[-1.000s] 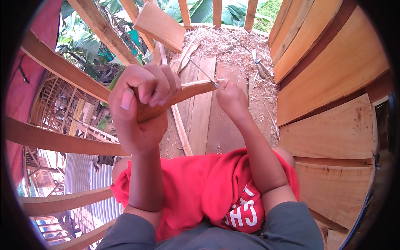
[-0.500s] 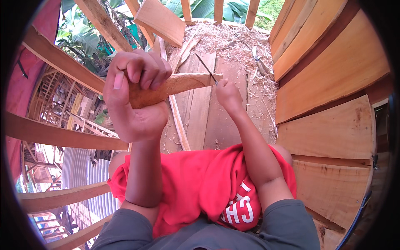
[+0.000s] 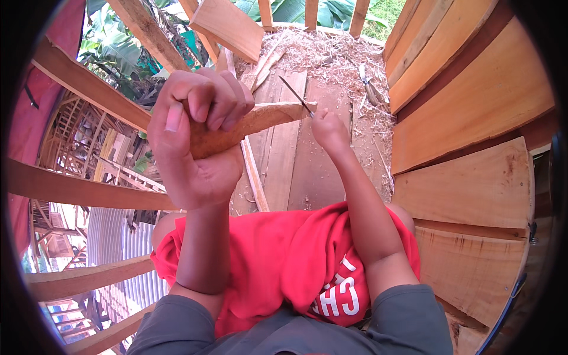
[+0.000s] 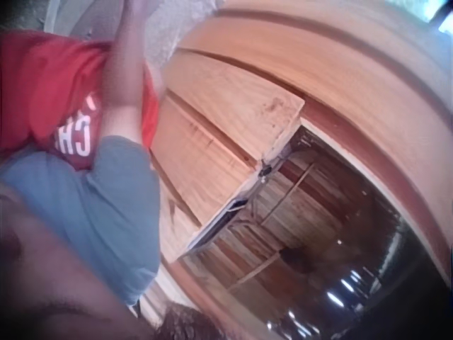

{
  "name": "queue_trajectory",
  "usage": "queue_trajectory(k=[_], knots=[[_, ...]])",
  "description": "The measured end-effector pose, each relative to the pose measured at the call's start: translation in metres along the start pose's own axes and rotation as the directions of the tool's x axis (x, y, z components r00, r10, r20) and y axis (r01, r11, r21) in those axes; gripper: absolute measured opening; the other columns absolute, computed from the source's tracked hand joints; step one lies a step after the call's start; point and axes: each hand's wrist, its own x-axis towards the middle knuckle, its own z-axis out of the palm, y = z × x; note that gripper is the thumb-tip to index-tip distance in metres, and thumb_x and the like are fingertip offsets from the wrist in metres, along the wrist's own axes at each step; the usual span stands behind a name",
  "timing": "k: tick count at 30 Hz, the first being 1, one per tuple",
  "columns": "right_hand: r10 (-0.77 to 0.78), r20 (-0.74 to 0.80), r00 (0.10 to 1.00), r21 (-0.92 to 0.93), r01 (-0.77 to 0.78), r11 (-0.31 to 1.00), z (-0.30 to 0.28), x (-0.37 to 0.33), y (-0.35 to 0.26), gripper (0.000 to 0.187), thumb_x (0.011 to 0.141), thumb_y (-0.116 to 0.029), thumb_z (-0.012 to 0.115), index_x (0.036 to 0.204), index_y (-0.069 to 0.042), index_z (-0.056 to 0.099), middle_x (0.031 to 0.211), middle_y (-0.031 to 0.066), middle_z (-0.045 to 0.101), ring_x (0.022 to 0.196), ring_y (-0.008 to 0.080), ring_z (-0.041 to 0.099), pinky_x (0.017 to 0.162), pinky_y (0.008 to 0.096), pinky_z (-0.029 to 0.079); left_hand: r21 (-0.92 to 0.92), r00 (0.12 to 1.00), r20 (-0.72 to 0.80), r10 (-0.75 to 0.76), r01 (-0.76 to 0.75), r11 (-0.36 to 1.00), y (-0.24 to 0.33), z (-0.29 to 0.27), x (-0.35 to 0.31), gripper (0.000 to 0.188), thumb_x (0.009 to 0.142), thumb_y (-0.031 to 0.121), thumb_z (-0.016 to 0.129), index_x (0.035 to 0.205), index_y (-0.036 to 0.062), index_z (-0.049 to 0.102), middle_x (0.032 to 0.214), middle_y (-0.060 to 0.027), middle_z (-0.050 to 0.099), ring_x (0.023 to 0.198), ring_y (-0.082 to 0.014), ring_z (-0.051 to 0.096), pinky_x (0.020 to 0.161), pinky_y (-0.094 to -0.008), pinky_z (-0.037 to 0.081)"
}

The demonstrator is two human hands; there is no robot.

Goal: The person is carving a small wooden stick using a knife. They hold the stick in their left hand and use the knife in their right hand to shave off thin layers of wood, creating a pointed tip. The person rotates the stick periodically to shape it evenly.

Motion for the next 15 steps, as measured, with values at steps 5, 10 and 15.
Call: queue_trajectory(k=[5,10,15], knots=[[-0.123,-0.012,0.992,-0.034,0.123,0.992,-0.005,-0.021,-0.037,0.058,0.098,-0.036,0.029,0.090,0.005,0.069,0.090,0.0319,0.066,0.091,0.0489,0.064,0.088,0.0529,0.049,-0.049,0.999,0.000,0.047,-0.047,0.998,-0.001,-0.006,-0.003,0.031,0.098,0.031,0.043,0.082,0.0052,0.037,0.072,-0.0034,0.035,0.065,-0.0135,0.031,0.063,-0.0298,0.031],[-0.083,0.008,0.997,0.037,0.082,0.996,0.002,-0.004,-0.007,0.057,0.097,-0.036,0.031,0.089,0.006,0.069,0.089,0.0319,0.066,0.090,0.0490,0.064,0.087,0.0532,0.049,0.001,0.998,0.013,0.061,-0.061,0.998,-0.001,-0.004,0.001,0.033,0.099,0.033,0.043,0.081,0.0056,0.037,0.070,-0.0035,0.035,0.063,-0.0137,0.031,0.062,-0.0302,0.032],[0.039,-0.042,0.998,-0.020,-0.040,0.999,0.004,0.007,-0.005,0.057,0.098,-0.036,0.031,0.088,0.005,0.070,0.089,0.0308,0.067,0.089,0.0474,0.065,0.085,0.0539,0.050,0.005,1.000,-0.009,0.017,-0.017,1.000,0.001,0.002,-0.001,0.038,0.100,0.037,0.044,0.079,0.0067,0.036,0.070,-0.0032,0.035,0.063,-0.0136,0.031,0.062,-0.0305,0.031]])
